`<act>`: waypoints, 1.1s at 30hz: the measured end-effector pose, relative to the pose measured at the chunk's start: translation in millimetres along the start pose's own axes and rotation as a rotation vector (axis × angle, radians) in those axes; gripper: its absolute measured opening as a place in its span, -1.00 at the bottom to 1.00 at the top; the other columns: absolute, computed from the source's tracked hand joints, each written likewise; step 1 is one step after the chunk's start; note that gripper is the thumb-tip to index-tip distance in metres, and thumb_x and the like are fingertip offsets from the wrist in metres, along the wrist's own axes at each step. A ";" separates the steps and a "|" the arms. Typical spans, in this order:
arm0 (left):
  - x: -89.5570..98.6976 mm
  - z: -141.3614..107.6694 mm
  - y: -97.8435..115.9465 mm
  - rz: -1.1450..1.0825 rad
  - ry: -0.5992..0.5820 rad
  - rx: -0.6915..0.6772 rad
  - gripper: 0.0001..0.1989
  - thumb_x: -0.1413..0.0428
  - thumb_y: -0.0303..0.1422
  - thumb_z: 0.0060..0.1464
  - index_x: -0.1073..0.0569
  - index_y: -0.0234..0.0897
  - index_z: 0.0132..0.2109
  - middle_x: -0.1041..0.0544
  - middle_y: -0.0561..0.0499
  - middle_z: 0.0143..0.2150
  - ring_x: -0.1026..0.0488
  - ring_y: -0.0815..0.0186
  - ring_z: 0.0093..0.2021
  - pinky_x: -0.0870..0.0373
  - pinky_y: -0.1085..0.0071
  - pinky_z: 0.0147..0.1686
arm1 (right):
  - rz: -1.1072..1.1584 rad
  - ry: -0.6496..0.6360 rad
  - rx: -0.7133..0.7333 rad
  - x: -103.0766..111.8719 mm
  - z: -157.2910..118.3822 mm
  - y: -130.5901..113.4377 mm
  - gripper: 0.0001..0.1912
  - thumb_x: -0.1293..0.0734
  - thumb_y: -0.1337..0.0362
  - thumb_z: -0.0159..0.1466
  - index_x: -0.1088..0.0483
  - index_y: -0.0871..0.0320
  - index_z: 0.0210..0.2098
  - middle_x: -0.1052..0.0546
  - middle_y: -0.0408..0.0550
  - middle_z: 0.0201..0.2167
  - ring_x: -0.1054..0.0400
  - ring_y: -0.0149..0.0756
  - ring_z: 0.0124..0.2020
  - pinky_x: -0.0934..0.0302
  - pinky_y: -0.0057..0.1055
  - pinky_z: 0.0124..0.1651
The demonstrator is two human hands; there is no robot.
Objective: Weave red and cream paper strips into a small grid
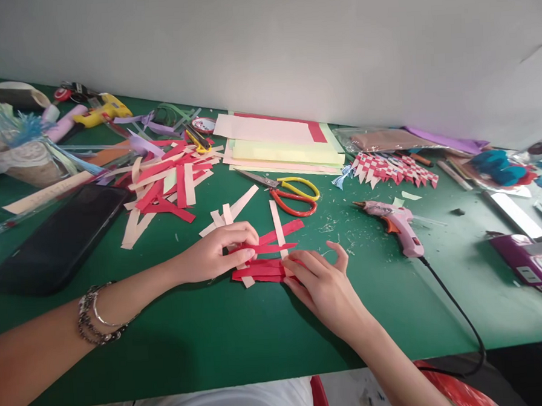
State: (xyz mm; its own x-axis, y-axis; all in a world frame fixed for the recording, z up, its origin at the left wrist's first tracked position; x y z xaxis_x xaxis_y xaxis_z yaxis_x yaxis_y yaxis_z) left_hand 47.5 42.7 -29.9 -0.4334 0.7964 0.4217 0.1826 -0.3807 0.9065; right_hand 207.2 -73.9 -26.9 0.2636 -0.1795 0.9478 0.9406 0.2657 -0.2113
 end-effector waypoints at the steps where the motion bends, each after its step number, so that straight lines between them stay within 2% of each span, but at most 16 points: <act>1: 1.0 0.0 1.1 -0.009 -0.002 0.000 -0.79 0.06 -0.29 0.13 -0.38 -0.29 -0.36 -0.28 0.03 -0.28 -0.28 0.44 -0.40 -0.26 0.47 -0.36 | 0.005 -0.002 -0.006 0.0 -0.4 0.3 -0.81 -0.14 0.31 0.30 -0.35 0.05 -0.16 -0.51 -0.09 -0.20 -0.42 -0.31 -0.23 0.30 -0.11 0.13; 7: 5.2 0.0 0.6 -0.005 0.024 0.012 -0.76 0.03 -0.25 0.10 -0.49 -0.24 -0.33 -0.20 0.06 -0.36 -0.21 0.43 -0.41 -0.25 0.46 -0.35 | 0.012 0.012 -0.028 0.7 -1.9 3.4 -0.83 -0.15 0.29 0.29 -0.33 0.03 -0.17 -0.52 -0.13 -0.21 -0.44 -0.33 -0.26 0.28 -0.13 0.13; 13: 1.8 0.6 -5.7 -0.023 -0.006 0.040 -0.76 0.01 -0.22 0.08 -0.48 -0.23 -0.29 -0.25 0.05 -0.34 -0.21 0.44 -0.44 -0.23 0.47 -0.41 | 0.048 0.010 -0.072 0.4 -3.9 9.3 -0.84 -0.20 0.24 0.25 -0.26 0.04 -0.16 -0.48 -0.05 -0.18 -0.39 -0.23 -0.19 0.17 -0.14 0.08; 21: 1.5 1.8 -3.4 -0.030 -0.013 0.026 -0.77 0.02 -0.23 0.10 -0.45 -0.26 -0.31 -0.33 0.04 -0.33 -0.27 0.42 -0.41 -0.23 0.48 -0.38 | 0.122 -0.026 -0.092 0.7 -2.6 7.8 -0.90 -0.23 0.29 0.23 -0.28 0.02 -0.24 -0.47 -0.11 -0.20 -0.37 -0.27 -0.20 0.21 -0.13 0.07; 25: 0.6 1.1 -2.0 0.029 -0.028 0.026 -0.78 0.01 -0.23 0.09 -0.45 -0.26 -0.28 -0.35 0.05 -0.36 -0.28 0.40 -0.40 -0.21 0.47 -0.37 | 0.142 -0.048 -0.125 2.6 -2.9 7.8 -0.90 -0.22 0.27 0.24 -0.25 0.03 -0.22 -0.47 -0.11 -0.20 -0.36 -0.25 -0.18 0.19 -0.14 0.06; 33: -5.0 0.7 -5.0 0.191 -0.112 -0.032 -0.81 -0.03 -0.26 0.09 -0.43 -0.29 -0.29 -0.34 0.03 -0.34 -0.29 0.40 -0.42 -0.19 0.48 -0.40 | 0.154 -0.079 -0.117 0.3 -3.8 10.6 -0.88 -0.21 0.29 0.25 -0.32 0.00 -0.21 -0.47 -0.11 -0.19 -0.35 -0.27 -0.20 0.19 -0.13 0.03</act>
State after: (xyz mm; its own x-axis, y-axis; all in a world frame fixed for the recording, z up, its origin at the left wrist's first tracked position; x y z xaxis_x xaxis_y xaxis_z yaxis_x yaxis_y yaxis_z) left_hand 49.4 40.9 -36.6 -0.2927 0.7550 0.5868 0.2234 -0.5428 0.8096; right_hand 218.1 -74.8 -29.7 0.3929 -0.0692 0.9170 0.9102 0.1716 -0.3770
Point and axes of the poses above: each hand's wrist, its own z-axis towards the middle knuckle, its own x-axis out of the back of the hand, y = z × x, the point moved 3 cm from there along z, towards the middle knuckle
